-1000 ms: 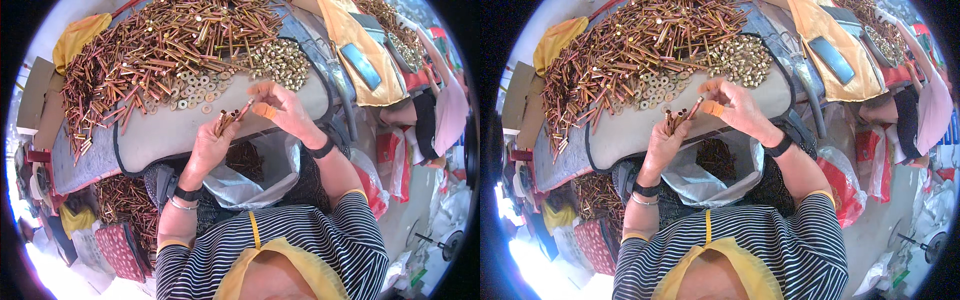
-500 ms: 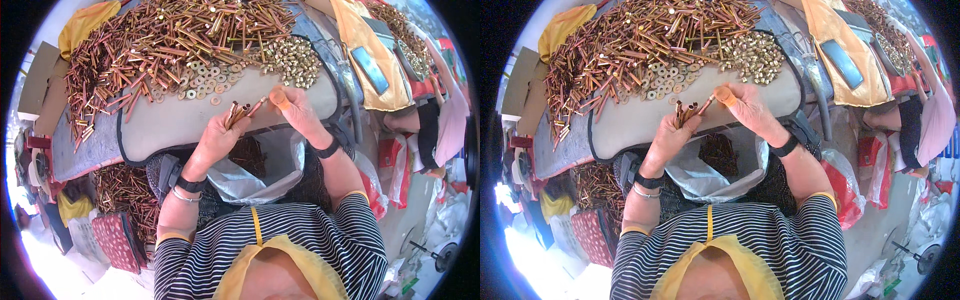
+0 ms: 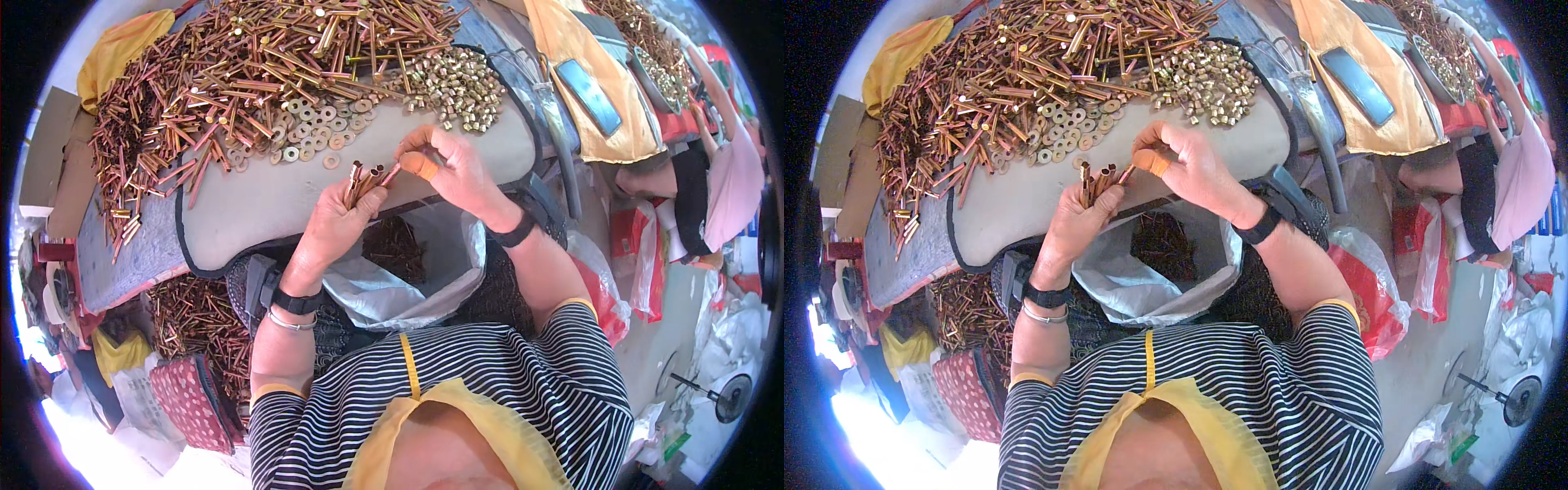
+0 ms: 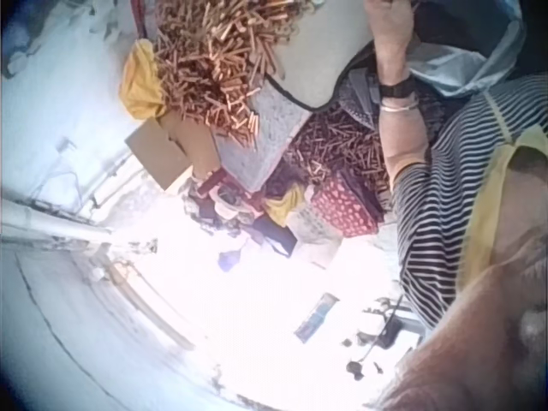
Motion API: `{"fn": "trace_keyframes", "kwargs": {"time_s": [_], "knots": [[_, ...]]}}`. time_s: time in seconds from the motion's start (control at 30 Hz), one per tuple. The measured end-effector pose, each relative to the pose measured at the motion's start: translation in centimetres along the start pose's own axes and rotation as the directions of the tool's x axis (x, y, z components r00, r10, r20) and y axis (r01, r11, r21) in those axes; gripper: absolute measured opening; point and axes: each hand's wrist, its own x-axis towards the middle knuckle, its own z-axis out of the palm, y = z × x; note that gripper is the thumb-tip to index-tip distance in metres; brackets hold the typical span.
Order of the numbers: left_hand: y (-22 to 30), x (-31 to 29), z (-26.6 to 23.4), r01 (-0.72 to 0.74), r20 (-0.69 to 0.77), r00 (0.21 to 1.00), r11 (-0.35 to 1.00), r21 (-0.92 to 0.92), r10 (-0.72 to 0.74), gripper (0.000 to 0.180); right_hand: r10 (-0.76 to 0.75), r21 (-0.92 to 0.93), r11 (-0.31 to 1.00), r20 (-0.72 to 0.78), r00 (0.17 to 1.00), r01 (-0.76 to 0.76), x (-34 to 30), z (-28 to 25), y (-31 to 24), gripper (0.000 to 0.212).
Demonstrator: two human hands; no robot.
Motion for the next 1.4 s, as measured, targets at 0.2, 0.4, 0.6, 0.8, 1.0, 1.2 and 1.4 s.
{"fn": "trace_keyframes", "kwargs": {"time_s": [0.2, 0.4, 0.6, 0.8, 1.0, 1.2, 1.4], "knots": [[0.1, 0.3, -0.1, 0.024, 0.019, 0.999, 0.997, 0.076, -0.026, 0.020, 0.067, 0.030, 0.997, 0.075, 0.995, -0.069, 0.3, -1.0, 0.6, 0.020], [0.6, -0.1, 0.4, 0.030, 0.024, 0.999, 0.999, 0.038, -0.031, 0.021, 0.153, 0.053, 0.986, 0.045, 0.987, -0.155, 0.3, -1.3, 0.5, 0.020], [0.7, -0.2, 0.0, 0.052, 0.023, 0.998, 0.995, 0.090, -0.054, 0.020, 0.035, 0.030, 0.999, 0.034, 0.999, -0.036, 0.2, -0.6, 0.4, 0.023], [1.3, 0.1, 0.3, 0.094, 0.018, 0.995, 0.992, 0.079, -0.096, 0.016, -0.197, -0.183, 0.967, -0.089, 0.976, 0.179, 0.5, -0.4, 0.4, 0.018], [0.3, 0.0, 0.5, 0.041, -0.024, 0.999, 0.999, 0.005, -0.041, 0.017, 0.226, 0.004, 0.973, 0.133, 0.965, -0.229, 0.0, -1.7, 0.6, 0.023], [0.7, 0.0, 0.0, 0.067, 0.017, 0.998, 0.996, 0.056, -0.068, 0.016, 0.147, -0.036, 0.989, 0.125, 0.981, -0.143, 0.1, -1.4, 0.8, 0.023], [1.1, -0.1, 0.2, 0.072, 0.017, 0.997, 0.996, 0.055, -0.073, 0.015, -0.048, -0.031, 0.998, 0.021, 0.999, 0.049, 0.0, -0.1, 0.4, 0.020]]}}
